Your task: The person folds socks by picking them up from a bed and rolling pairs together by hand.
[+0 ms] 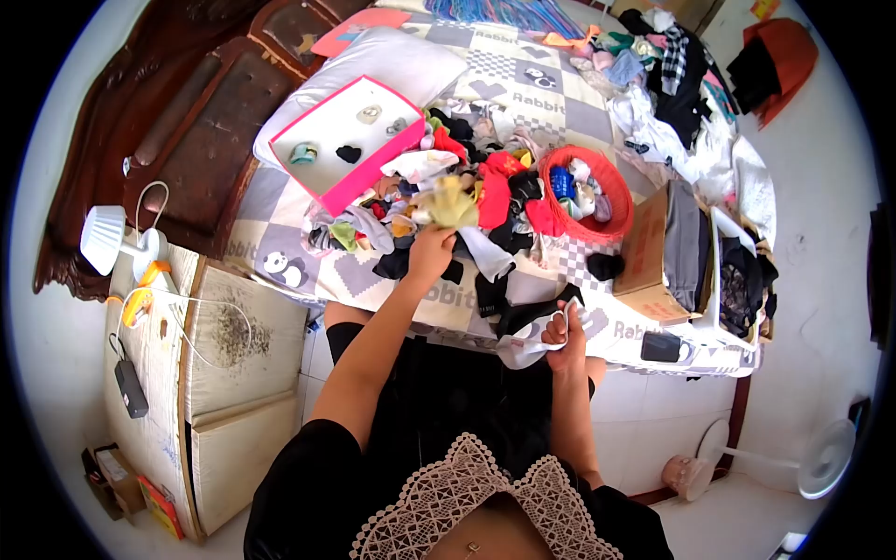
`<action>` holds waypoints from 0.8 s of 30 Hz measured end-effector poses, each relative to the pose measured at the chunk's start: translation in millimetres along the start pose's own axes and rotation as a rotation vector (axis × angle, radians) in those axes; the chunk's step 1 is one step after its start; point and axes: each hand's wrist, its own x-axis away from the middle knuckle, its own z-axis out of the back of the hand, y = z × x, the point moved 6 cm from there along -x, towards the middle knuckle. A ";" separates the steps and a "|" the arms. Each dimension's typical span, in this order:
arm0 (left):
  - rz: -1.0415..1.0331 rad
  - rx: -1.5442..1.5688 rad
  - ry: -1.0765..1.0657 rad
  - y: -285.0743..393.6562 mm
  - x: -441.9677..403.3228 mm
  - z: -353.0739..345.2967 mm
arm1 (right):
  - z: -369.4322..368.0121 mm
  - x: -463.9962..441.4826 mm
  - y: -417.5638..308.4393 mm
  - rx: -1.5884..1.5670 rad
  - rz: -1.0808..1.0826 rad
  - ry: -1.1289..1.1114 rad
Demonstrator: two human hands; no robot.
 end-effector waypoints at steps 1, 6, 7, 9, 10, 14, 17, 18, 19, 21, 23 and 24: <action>0.072 -0.021 -0.069 -10.6 7.3 -4.7 | -2.1 2.0 -1.2 0.023 -0.009 0.035; 0.333 -0.032 -0.254 -23.1 28.9 11.6 | 13.4 8.2 8.0 0.009 -0.065 0.150; 0.333 -0.034 -0.259 -26.9 31.7 10.7 | 17.7 8.5 8.3 0.005 -0.065 0.153; 0.274 0.022 -0.191 -25.2 32.0 18.9 | 23.7 8.6 12.9 -0.003 -0.085 0.174; 0.086 0.057 -0.125 -9.5 29.6 23.1 | 26.1 7.7 13.5 -0.006 -0.086 0.175; -0.213 0.093 -0.259 36.0 36.9 10.9 | 26.2 3.5 23.4 0.009 -0.135 0.168; 0.082 0.273 -0.372 28.2 53.2 -18.8 | 22.0 -5.1 39.4 0.206 -0.188 0.174; 0.035 0.261 -0.306 27.2 57.5 -23.6 | 19.3 -9.2 48.4 0.285 -0.223 0.173; 0.029 0.263 -0.329 22.4 64.0 -35.6 | 17.9 -14.0 57.7 0.363 -0.257 0.171; 0.386 0.574 -0.095 -8.4 78.6 -46.0 | 13.3 -20.8 73.2 0.397 -0.265 0.145; 0.588 0.673 -0.120 -30.2 87.1 -50.8 | 0.0 -24.4 69.3 0.354 -0.228 0.139; 0.783 0.750 -0.248 -43.4 90.6 -57.9 | -5.2 -30.3 56.8 0.362 -0.140 0.153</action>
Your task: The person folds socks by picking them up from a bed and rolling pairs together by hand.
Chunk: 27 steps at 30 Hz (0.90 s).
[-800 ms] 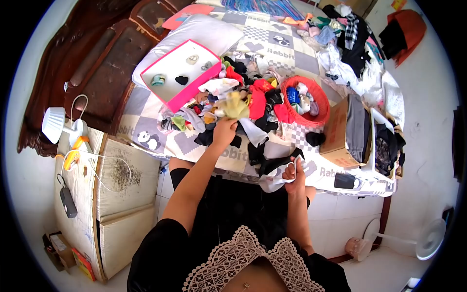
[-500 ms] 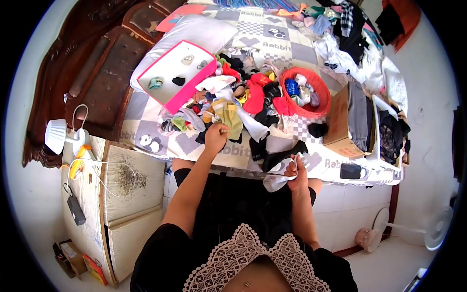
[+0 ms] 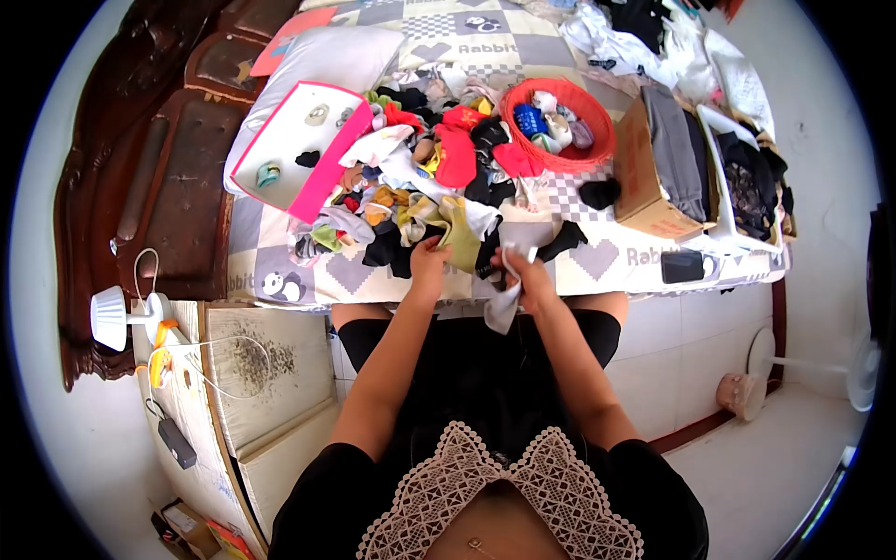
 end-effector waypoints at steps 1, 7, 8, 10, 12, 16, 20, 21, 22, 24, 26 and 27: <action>0.224 0.064 -0.068 -6.4 3.6 -2.1 | -0.8 -5.4 -13.6 0.001 0.080 0.028; 0.454 0.245 -0.154 21.3 40.8 -23.1 | 10.6 -4.2 -129.9 0.599 0.802 0.690; 0.412 0.332 -0.113 25.2 43.8 -26.9 | 10.2 4.7 -130.5 0.725 0.922 0.789; 0.320 0.460 -0.112 24.7 43.2 -29.3 | 8.7 -2.6 -103.9 0.657 0.798 0.568; 0.302 0.441 -0.120 16.6 53.8 -32.9 | -8.6 4.9 -54.0 0.553 0.504 0.146; 0.342 0.499 -0.227 13.5 86.5 -64.5 | -26.3 22.4 15.6 0.569 0.399 -0.107; 0.382 0.575 -0.425 -13.4 94.3 -62.7 | -11.0 30.8 23.8 0.080 0.085 -0.062; 0.358 0.530 -0.472 -21.1 96.1 -61.8 | -8.2 33.1 26.3 0.083 0.079 -0.059; 0.359 0.536 -0.470 -30.1 94.7 -60.8 | -6.9 34.6 24.8 0.107 0.131 -0.089; 0.336 0.507 -0.511 -45.6 97.8 -57.9 | 4.2 32.8 34.8 0.165 0.201 -0.082; 0.365 0.609 -0.390 -28.3 108.2 -67.1 | 9.3 36.2 33.1 0.348 0.279 -0.080; 0.397 0.705 -0.271 -22.4 114.0 -67.4 | 8.2 42.4 30.5 0.527 0.357 -0.074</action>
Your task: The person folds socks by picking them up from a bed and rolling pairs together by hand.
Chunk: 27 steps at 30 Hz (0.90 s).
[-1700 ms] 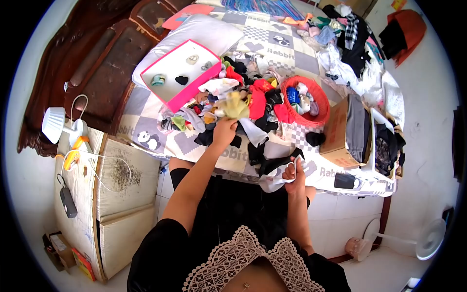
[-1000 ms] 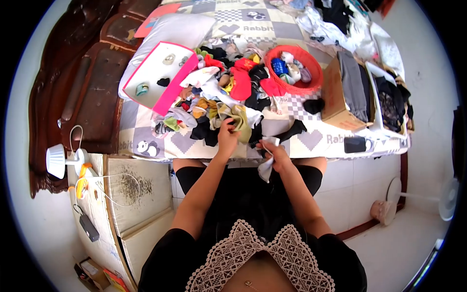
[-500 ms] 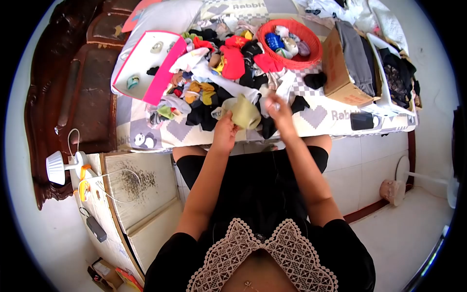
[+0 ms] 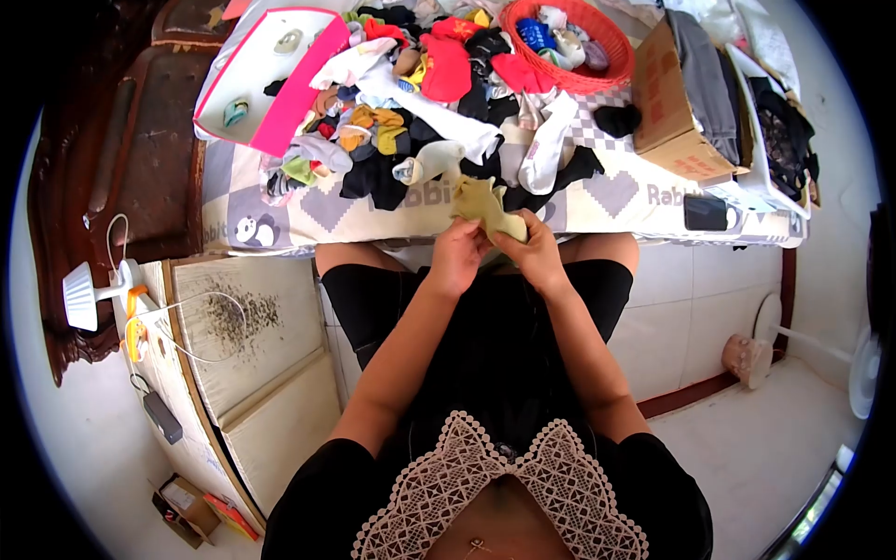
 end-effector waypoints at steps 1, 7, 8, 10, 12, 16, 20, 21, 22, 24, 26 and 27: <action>-0.001 0.006 0.004 0.7 1.6 -0.4 | 0.5 5.1 -8.1 0.048 0.024 0.033; -0.174 0.171 0.069 19.2 -6.1 35.6 | 6.1 39.9 -0.8 0.131 0.005 -0.107; -0.177 0.171 0.072 19.3 -4.9 38.5 | 10.2 43.6 2.8 0.065 -0.038 -0.115; -0.429 -0.069 0.252 34.0 3.1 51.2 | 17.4 47.6 4.3 0.024 -0.081 -0.128; -0.478 -0.161 0.257 35.3 2.4 59.2 | 22.5 50.0 0.1 -0.158 -0.042 -0.101; -0.338 -0.189 0.321 40.8 4.0 69.3 | 32.4 47.1 4.2 -0.373 -0.146 0.083; 0.140 0.344 0.036 26.4 12.5 69.9 | 43.7 41.5 19.9 -0.533 -0.207 0.180; 0.139 0.345 0.033 26.7 15.2 65.0 | 43.9 41.6 20.3 -0.525 -0.184 0.173; 0.133 0.349 0.147 26.0 18.1 66.1 | 44.0 41.5 19.5 -0.516 -0.160 0.165; 0.123 0.358 0.258 23.9 21.0 65.0 | 41.6 41.0 15.4 -0.559 -0.133 0.126; 0.048 0.281 0.333 27.1 21.3 67.4 | 34.9 39.8 7.4 -0.604 -0.107 0.086; 0.047 0.281 0.331 24.6 18.6 75.9 | 27.2 39.2 -5.1 -0.601 -0.092 0.102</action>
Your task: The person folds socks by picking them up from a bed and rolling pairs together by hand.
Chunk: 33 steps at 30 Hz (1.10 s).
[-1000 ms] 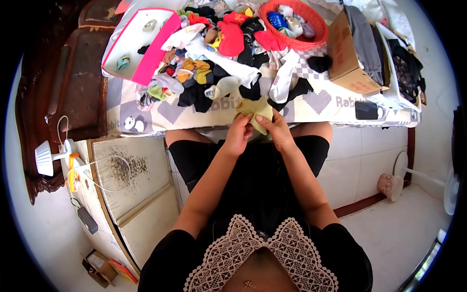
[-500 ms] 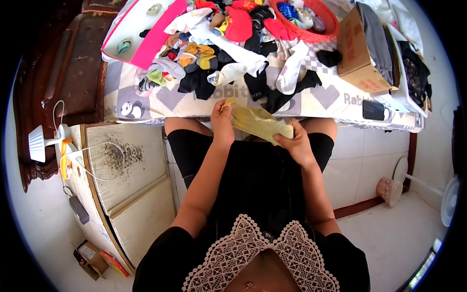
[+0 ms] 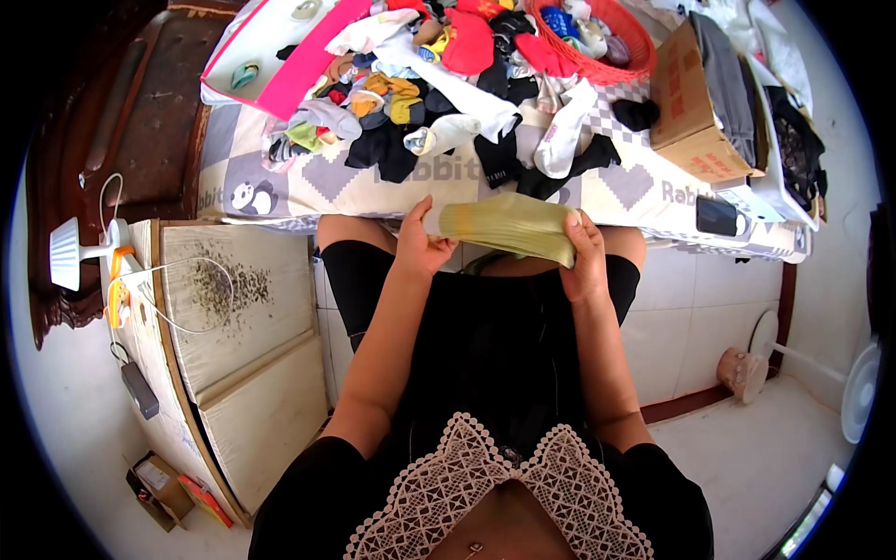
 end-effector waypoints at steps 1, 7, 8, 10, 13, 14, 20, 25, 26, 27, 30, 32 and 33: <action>-0.002 -0.043 -0.015 -0.9 -7.2 10.2 | -10.9 2.0 -6.1 0.001 0.019 0.014; 0.052 -0.292 0.168 -37.4 -4.2 14.2 | -48.8 -9.6 -17.4 0.273 0.004 -0.136; 0.133 -0.351 0.299 -45.6 0.0 19.5 | -50.9 -13.1 -17.1 0.380 -0.038 -0.133; 0.313 -0.465 -0.054 -58.5 13.9 -4.9 | -58.1 -16.7 -17.6 0.402 0.013 -0.139; 0.401 -0.415 -0.532 -78.0 51.7 -58.6 | -60.8 -13.5 -18.6 0.446 0.086 -0.152; 0.310 -0.267 -0.649 -75.0 61.0 -76.1 | -61.0 -10.2 -18.8 0.466 0.114 -0.158; -0.082 -0.317 -0.585 -43.6 59.0 -79.5 | -33.9 8.0 3.3 0.916 0.276 -0.109; -0.206 -0.280 -0.394 -38.1 46.1 -61.8 | -15.2 22.0 18.9 0.541 -0.075 -0.031; -0.206 -0.279 -0.393 -38.0 44.4 -60.1 | -13.3 23.8 18.1 0.517 -0.102 -0.031; -0.192 -0.279 -0.376 -37.8 43.4 -58.4 | -11.6 25.0 17.9 0.492 -0.128 -0.031; -0.116 -0.283 -0.422 -43.4 47.1 -64.8 | -8.6 25.9 14.5 0.437 -0.124 -0.029; -0.053 -0.284 -0.485 -52.3 53.3 -73.1 | -7.6 24.3 12.2 0.476 -0.123 -0.005; -0.063 -0.359 -0.482 -56.8 55.5 -74.4 | -7.5 23.4 10.8 0.514 -0.120 0.016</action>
